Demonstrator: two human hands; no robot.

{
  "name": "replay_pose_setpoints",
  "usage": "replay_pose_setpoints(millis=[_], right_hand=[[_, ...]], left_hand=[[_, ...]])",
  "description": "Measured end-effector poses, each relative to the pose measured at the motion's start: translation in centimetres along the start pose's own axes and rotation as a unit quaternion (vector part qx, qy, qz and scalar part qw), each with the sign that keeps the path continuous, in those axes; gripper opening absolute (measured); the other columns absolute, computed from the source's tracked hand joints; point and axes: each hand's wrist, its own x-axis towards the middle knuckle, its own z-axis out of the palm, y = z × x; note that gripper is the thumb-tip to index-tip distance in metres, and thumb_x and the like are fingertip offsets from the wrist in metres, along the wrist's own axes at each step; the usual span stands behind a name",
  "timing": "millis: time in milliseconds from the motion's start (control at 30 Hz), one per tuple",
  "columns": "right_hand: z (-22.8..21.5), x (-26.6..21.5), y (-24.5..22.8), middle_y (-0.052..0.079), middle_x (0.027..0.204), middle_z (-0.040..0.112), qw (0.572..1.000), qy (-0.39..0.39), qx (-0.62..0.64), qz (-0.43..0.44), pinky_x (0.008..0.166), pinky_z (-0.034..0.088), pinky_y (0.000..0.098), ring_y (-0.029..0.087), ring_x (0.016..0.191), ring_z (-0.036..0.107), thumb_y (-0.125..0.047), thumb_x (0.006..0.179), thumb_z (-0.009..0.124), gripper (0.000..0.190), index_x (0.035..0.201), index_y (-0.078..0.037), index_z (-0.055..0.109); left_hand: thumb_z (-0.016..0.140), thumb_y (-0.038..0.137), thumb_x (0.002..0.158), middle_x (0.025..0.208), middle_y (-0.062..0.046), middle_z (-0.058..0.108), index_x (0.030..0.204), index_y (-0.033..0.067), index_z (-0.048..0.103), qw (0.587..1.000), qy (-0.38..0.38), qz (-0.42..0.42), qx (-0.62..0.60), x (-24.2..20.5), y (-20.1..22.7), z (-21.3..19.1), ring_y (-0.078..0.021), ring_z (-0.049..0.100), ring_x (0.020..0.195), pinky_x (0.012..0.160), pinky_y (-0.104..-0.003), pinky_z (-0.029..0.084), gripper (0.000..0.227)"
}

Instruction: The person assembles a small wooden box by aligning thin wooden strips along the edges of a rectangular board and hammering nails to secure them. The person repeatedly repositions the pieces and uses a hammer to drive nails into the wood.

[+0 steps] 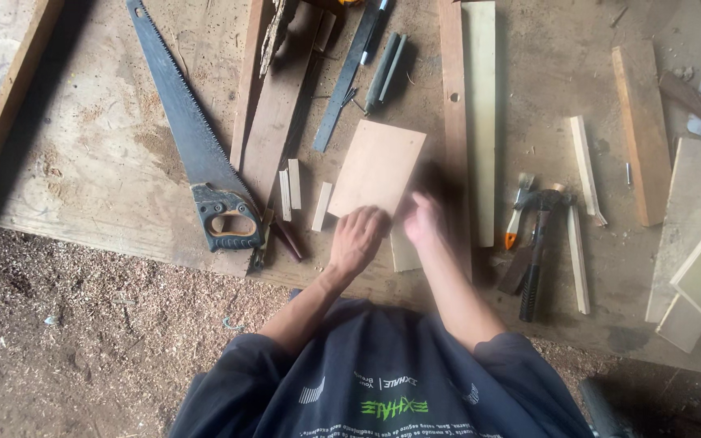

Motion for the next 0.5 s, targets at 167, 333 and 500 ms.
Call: replay_pose_setpoints(millis=[167, 333, 500], right_hand=[[2.4, -2.0, -0.5, 0.012, 0.106, 0.071, 0.998, -0.067, -0.019, -0.011, 0.086, 0.059, 0.042, 0.026, 0.098, 0.068, -0.007, 0.097, 0.06, 0.016, 0.113, -0.004, 0.063], [5.0, -4.0, -0.9, 0.011, 0.103, 0.069, 0.976, -0.17, -0.091, -0.101, 0.097, 0.059, 0.0388, 0.025, 0.099, 0.068, -0.003, 0.101, 0.066, 0.015, 0.116, -0.002, 0.066], [4.8, -5.0, -0.5, 0.011, 0.101, 0.072, 0.968, -0.164, -0.16, -0.101, 0.093, 0.063, 0.0364, 0.023, 0.095, 0.075, -0.003, 0.095, 0.065, 0.017, 0.112, -0.002, 0.066]], left_hand=[[0.074, 0.007, 0.083, 0.127, -0.023, 0.066, 0.13, -0.0012, 0.057, 0.979, 0.093, -0.051, -0.176, -0.1, -1.5, -0.9, -0.0332, 0.067, 0.114, 0.093, -0.042, 0.061, 0.051], [0.065, 0.006, 0.096, 0.107, -0.017, 0.075, 0.13, -0.0018, 0.058, 0.867, 0.103, -0.299, -0.385, -1.2, -4.1, -2.2, -0.0198, 0.079, 0.089, 0.079, -0.033, 0.069, 0.036], [0.066, 0.002, 0.098, 0.113, -0.017, 0.072, 0.134, -0.0093, 0.057, 0.698, 0.185, -0.331, -0.608, -2.4, -5.1, -2.2, -0.0212, 0.075, 0.097, 0.089, -0.035, 0.066, 0.038]])
